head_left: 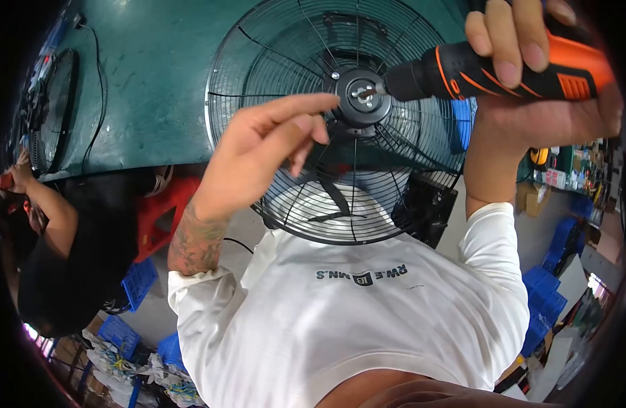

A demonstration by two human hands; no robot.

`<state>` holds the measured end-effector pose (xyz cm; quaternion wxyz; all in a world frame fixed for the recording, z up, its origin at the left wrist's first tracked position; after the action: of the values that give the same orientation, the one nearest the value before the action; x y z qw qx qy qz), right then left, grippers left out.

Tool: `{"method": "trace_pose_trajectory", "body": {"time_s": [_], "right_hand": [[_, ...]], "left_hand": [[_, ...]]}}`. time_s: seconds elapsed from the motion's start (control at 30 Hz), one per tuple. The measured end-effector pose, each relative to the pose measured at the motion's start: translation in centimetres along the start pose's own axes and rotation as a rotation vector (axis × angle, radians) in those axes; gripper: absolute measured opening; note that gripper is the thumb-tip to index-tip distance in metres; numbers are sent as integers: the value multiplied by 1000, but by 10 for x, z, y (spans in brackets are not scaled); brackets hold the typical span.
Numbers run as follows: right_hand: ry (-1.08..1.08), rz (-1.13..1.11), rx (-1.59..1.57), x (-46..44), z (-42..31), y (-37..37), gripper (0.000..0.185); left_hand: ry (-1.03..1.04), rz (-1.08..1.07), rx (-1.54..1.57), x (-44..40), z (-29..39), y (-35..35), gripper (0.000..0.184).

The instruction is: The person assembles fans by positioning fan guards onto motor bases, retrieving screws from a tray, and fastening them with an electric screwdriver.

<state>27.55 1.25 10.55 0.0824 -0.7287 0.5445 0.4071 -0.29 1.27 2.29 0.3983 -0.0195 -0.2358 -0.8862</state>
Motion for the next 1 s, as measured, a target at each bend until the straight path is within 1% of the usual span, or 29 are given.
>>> {"method": "trace_pose_trajectory", "body": {"time_s": [0.03,0.07,0.1,0.17,0.2,0.23,0.3,0.33,0.37,0.43,0.57,0.63,0.8,1.0], "right_hand": [[-3,-11,-53,5,-4,4,58],[-35,-55,-105,11,-4,4,53],[-38,-41,-99,16,-5,5,53],[-75,-137,-157,24,-9,9,50],[0,-122,-149,27,-16,15,48],[-2,-113,-146,29,-21,19,48],[90,-137,-154,33,-24,26,40],[90,-133,-154,35,-26,28,40],[104,-130,-154,36,-26,30,40],[129,-128,-158,37,-26,33,39],[182,-129,-166,38,-24,39,38],[215,-129,-169,38,-22,42,37],[297,-138,-181,34,-21,44,36],[387,-270,113,31,-27,43,60]], "left_hand": [[11,-114,-74,-1,-3,5,33],[-17,-143,-39,-3,-6,8,26],[-29,-154,-41,-3,-8,12,26],[-70,-184,-262,-2,-9,18,18],[149,-161,-418,-1,-21,20,11],[143,-168,-419,-2,-22,22,11],[404,-151,-695,-2,-22,27,14],[464,-113,-698,-1,-24,30,19],[461,-114,-698,-1,-25,31,19],[582,-118,-824,0,-24,31,21],[610,-103,-858,1,-27,31,23],[660,-117,-924,1,-28,29,23],[654,-122,-959,3,-29,23,24],[693,-111,-937,3,-31,20,26]]}}
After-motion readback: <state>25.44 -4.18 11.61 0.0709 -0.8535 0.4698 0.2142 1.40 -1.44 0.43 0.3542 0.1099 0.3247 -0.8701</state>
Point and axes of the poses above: each hand's wrist, its own x-axis away from the middle knuckle, its own y-axis out of the palm, z = x × y, the point moved 1 cm from there along -x, towards the middle knuckle, and after that the axes turned 4 degrees about x, right-handed, at the moved point
